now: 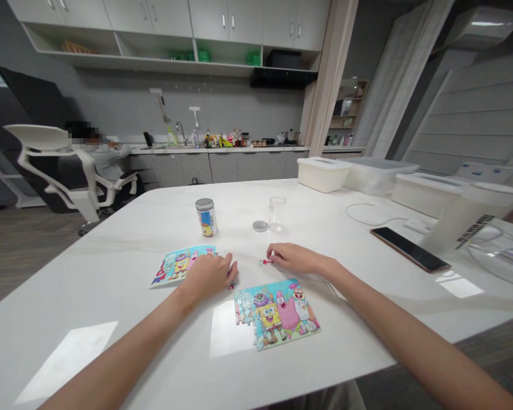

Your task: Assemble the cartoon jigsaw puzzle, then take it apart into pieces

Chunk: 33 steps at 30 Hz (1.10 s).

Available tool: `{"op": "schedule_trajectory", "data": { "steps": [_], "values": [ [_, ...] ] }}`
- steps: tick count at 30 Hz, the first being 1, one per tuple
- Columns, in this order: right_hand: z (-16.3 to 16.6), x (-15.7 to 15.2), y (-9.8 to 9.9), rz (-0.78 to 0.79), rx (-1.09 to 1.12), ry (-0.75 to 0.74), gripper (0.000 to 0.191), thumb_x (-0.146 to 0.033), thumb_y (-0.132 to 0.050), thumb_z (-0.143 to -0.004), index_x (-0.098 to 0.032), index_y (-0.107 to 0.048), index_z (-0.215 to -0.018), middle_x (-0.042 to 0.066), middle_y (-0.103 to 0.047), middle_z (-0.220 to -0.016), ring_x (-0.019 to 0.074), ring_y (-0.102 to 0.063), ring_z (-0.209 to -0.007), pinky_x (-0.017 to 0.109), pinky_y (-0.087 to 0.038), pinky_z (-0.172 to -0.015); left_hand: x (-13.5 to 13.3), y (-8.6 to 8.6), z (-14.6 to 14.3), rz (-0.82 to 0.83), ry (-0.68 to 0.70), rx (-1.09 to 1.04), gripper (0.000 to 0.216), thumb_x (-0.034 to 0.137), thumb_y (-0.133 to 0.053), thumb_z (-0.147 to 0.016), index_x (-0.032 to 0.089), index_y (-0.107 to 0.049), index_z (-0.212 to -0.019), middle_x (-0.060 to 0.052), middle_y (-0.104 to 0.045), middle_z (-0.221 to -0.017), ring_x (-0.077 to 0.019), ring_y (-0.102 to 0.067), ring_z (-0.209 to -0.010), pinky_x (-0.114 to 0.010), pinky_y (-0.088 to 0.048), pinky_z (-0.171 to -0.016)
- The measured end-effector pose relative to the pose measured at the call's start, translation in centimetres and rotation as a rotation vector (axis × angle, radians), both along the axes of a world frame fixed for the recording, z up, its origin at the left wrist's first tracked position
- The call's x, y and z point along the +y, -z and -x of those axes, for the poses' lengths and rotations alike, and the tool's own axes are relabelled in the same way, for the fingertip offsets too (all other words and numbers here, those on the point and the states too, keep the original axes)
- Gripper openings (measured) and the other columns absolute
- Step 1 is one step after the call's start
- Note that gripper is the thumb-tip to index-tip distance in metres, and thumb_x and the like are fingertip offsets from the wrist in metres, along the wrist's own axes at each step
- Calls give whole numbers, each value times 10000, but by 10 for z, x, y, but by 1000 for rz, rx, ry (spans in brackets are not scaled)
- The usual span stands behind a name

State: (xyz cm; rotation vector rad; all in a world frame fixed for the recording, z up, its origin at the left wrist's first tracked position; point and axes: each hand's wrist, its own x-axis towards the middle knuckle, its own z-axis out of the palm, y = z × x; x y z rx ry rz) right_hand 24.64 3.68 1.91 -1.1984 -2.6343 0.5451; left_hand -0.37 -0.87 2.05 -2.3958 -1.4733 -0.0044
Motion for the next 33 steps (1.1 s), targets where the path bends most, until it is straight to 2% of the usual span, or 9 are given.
{"op": "schedule_trajectory", "data": {
  "steps": [2, 5, 11, 18, 24, 29, 33],
  "values": [
    [2, -1, 0, -1, 21, 6, 206, -282, -420, -969, -196, -592, -1043, 78, -659, -956, 189, -581, -843, 301, -409, -717, 0, 0, 0, -5, -23, -23, 385, 291, -266, -948, 120, -611, -926, -149, -663, -636, -286, -669, -629, -327, -406, -542],
    [6, -2, 2, -47, 22, -47, 205, -330, -519, -931, -196, -602, -1062, 60, -637, -904, 175, -558, -789, 295, -412, -705, 0, -2, 2, 5, -17, -15, 351, 297, -290, -941, 112, -582, -1002, -150, -671, -668, -285, -667, -637, -322, -416, -544],
    [12, -4, 4, -119, 38, -112, 126, -201, -527, -900, -178, -623, -978, 44, -600, -861, 155, -517, -752, 287, -413, -724, 0, -7, 2, 16, 28, 46, 345, 301, -298, -957, 116, -588, -986, -136, -678, -684, -277, -680, -662, -306, -421, -553],
    [13, -1, 8, -153, 67, -117, 96, -206, -568, -882, -159, -628, -940, 41, -548, -851, 146, -502, -747, 276, -417, -720, -3, -10, -10, -59, -28, 7, 378, 281, -240, -962, 121, -583, -962, -138, -662, -640, -294, -676, -620, -304, -385, -509],
    [12, 0, 7, -152, 78, -99, 66, -222, -608, -863, -173, -602, -907, 50, -565, -911, 149, -514, -791, 279, -427, -745, -10, -16, -4, -22, -38, -1, 364, 313, -286, -944, 126, -598, -925, -125, -669, -660, -260, -668, -624, -291, -388, -519],
    [11, 0, 2, -145, 84, -120, 52, -215, -612, -855, -175, -586, -834, 41, -593, -864, 143, -521, -758, 278, -420, -717, -11, -12, -4, -23, -24, -2, 373, 303, -293, -938, 125, -617, -890, -142, -676, -685, -262, -665, -647, -304, -393, -538],
    [10, 0, 2, -184, 110, -69, 61, -225, -615, -855, -177, -579, -844, 32, -617, -826, 144, -538, -731, 283, -410, -692, -10, -9, -3, -10, -26, 8, 399, 298, -280, -945, 114, -630, -886, -160, -682, -710, -283, -673, -675, -319, -390, -544]
  ]
}}
